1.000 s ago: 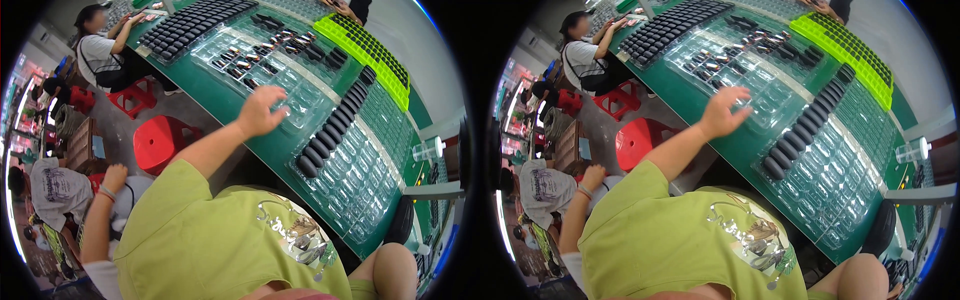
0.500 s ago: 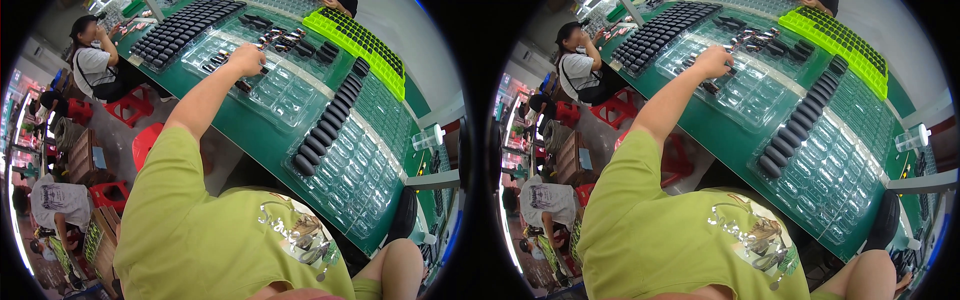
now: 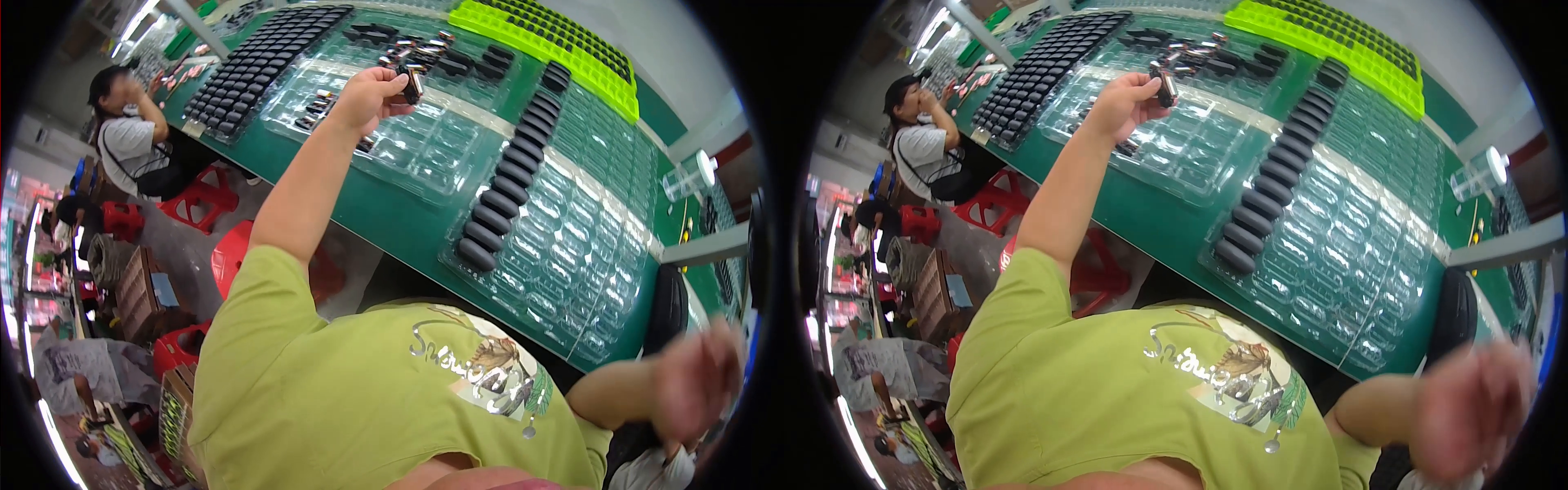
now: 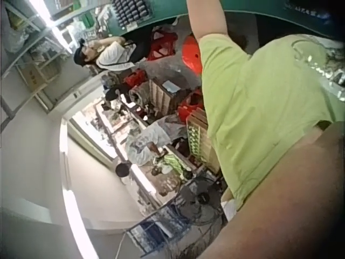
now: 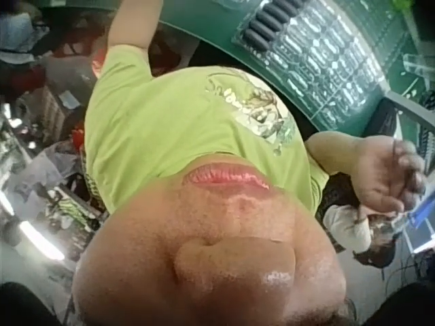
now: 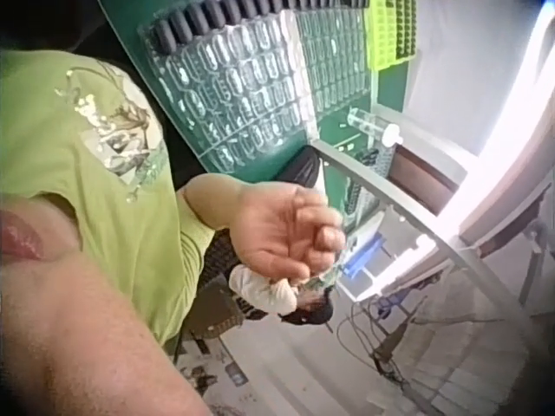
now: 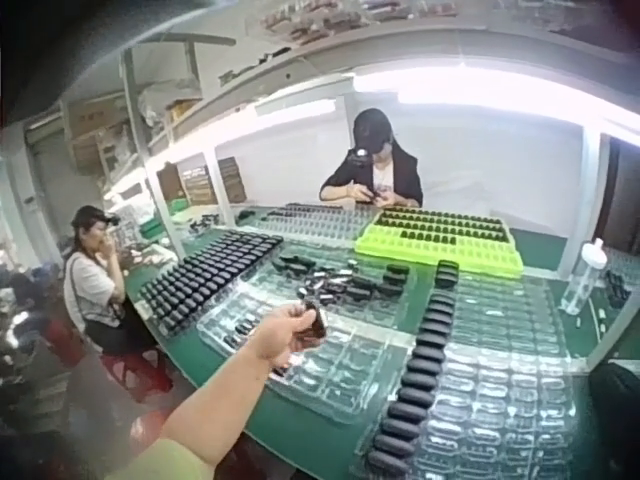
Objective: The person assembles black plastic components by hand, likely earbud charging cases, on an industrial manufacturing assembly line.
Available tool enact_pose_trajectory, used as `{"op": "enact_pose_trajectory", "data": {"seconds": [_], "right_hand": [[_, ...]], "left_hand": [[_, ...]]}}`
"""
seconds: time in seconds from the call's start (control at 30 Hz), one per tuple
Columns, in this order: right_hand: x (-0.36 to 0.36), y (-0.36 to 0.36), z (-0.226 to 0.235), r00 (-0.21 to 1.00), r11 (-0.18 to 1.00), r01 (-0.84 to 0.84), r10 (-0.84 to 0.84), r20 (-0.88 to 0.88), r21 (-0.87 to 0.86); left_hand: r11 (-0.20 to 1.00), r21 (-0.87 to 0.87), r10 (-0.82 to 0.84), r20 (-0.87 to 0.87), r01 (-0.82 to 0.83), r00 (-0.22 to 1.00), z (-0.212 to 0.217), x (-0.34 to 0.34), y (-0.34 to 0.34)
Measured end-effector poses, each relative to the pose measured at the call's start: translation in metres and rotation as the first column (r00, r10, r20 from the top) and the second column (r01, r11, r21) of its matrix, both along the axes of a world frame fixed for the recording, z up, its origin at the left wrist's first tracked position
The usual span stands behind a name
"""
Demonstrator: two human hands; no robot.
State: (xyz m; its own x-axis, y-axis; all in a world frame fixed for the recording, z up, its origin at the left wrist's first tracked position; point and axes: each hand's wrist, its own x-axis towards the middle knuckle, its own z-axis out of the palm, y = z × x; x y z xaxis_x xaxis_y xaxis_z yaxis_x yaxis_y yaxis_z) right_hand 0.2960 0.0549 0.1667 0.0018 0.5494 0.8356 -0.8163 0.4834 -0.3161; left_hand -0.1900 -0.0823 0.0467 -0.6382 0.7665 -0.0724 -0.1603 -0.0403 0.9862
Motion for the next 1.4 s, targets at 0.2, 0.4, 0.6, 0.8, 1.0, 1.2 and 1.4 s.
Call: {"op": "enact_pose_trajectory", "data": {"seconds": [0.2,0.4,0.6,0.8,1.0,1.2,1.4], "right_hand": [[-0.111,-0.022,-0.091,0.469,0.987,-0.037,0.154,0.870,-0.154],[-0.127,-0.041,-0.112,0.454,0.999,-0.006,-0.030,0.891,0.037],[-0.120,-0.032,-0.137,0.503,0.975,0.125,-0.221,0.835,0.183],[-0.122,-0.032,-0.141,0.540,0.851,0.208,-0.510,0.669,0.482],[-0.115,-0.026,-0.131,0.523,0.926,0.134,-0.369,0.768,0.353],[-0.124,-0.026,-0.132,0.490,0.978,-0.084,-0.128,0.862,0.192],[-0.124,-0.034,-0.133,0.452,0.965,-0.021,-0.223,0.864,0.260]], "left_hand": [[0.910,0.348,-0.369,0.428,0.226,0.825,-0.006,0.127,-0.011],[0.912,0.328,-0.358,0.340,0.248,0.869,-0.019,0.192,-0.006],[0.932,0.258,-0.326,0.282,0.256,0.902,-0.023,0.215,-0.008],[0.911,0.295,-0.374,0.299,0.288,0.878,-0.024,0.218,-0.002],[0.853,0.403,-0.495,0.422,0.332,0.759,-0.028,0.204,-0.004],[0.694,0.560,-0.707,0.409,0.452,0.577,-0.037,0.193,-0.004],[0.744,0.505,-0.666,0.502,0.438,0.552,-0.034,0.204,-0.003]]}}
